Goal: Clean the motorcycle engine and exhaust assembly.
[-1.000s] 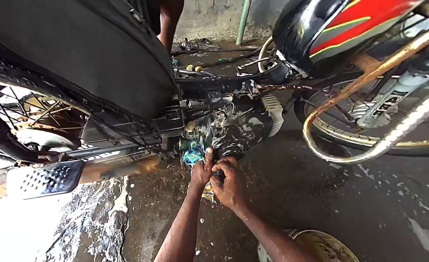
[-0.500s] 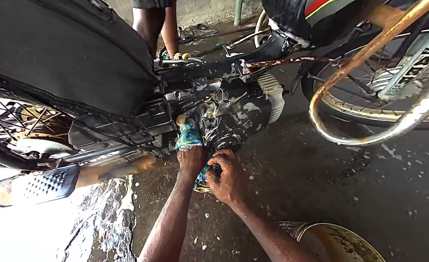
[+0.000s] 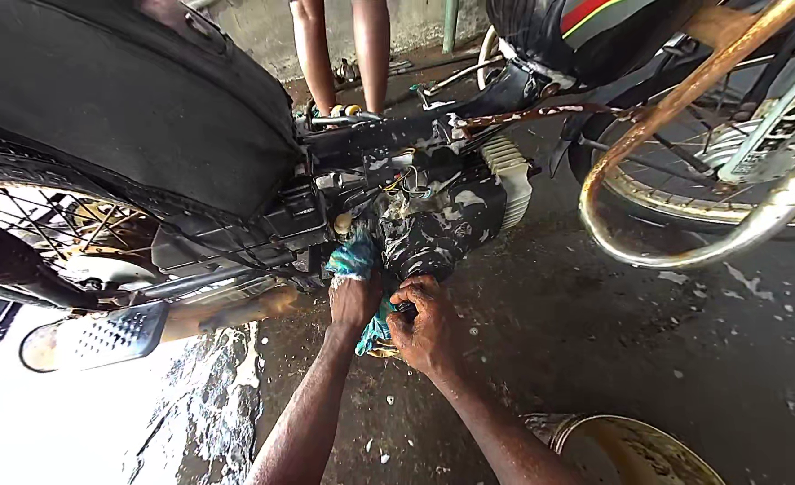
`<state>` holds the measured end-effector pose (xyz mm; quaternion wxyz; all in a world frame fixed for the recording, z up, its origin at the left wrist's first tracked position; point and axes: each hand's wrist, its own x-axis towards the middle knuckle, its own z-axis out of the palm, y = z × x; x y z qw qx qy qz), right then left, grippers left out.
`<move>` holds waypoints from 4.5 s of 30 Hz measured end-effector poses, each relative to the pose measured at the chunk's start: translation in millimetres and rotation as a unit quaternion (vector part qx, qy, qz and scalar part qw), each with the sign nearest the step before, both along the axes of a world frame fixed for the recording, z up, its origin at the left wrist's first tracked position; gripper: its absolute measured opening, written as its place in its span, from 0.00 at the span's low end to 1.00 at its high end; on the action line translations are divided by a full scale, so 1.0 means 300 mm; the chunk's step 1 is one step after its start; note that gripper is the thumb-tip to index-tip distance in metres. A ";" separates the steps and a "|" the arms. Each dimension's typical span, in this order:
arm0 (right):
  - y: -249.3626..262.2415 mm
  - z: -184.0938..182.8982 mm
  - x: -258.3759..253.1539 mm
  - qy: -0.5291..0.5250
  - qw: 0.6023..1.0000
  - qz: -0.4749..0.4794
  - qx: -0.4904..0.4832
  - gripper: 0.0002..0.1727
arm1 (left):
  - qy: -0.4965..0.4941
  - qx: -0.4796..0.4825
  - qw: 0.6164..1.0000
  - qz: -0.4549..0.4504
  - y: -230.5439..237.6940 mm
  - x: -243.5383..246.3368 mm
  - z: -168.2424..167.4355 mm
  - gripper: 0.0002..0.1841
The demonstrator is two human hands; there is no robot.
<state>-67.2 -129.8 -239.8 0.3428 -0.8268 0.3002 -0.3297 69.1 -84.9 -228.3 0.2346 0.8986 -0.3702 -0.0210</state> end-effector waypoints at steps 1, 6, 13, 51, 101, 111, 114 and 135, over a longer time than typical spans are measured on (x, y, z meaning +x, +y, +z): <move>0.002 0.000 0.000 -0.002 1.000 -0.002 -0.002 0.11 | 0.017 0.052 0.998 0.006 -0.025 0.003 0.051 0.22; 0.002 0.002 -0.001 0.008 1.000 -0.005 -0.001 0.10 | 0.141 0.211 0.965 -0.059 -0.109 0.131 0.241 0.24; 0.006 0.020 -0.001 0.033 0.999 -0.004 0.002 0.10 | 0.032 0.185 0.982 0.030 -0.077 0.094 0.190 0.27; 0.020 -0.011 0.008 -0.063 0.997 -0.014 0.052 0.10 | 0.038 -0.132 0.964 0.228 -0.097 0.025 -0.010 0.26; 0.138 0.250 0.366 -0.126 0.943 0.120 0.286 0.43 | -0.054 0.125 0.990 0.035 0.556 0.062 0.417 0.19; 0.164 0.168 0.353 -0.195 0.928 0.091 0.304 0.39 | 0.065 0.021 0.998 -0.015 0.637 0.102 0.374 0.17; 0.155 0.130 0.413 -0.264 0.920 0.089 0.277 0.37 | 0.059 -0.005 0.998 -0.033 0.667 0.145 0.388 0.17; 0.096 0.165 0.470 -0.348 0.847 0.136 0.378 0.31 | 0.128 -0.026 0.991 -0.016 0.763 0.216 0.406 0.13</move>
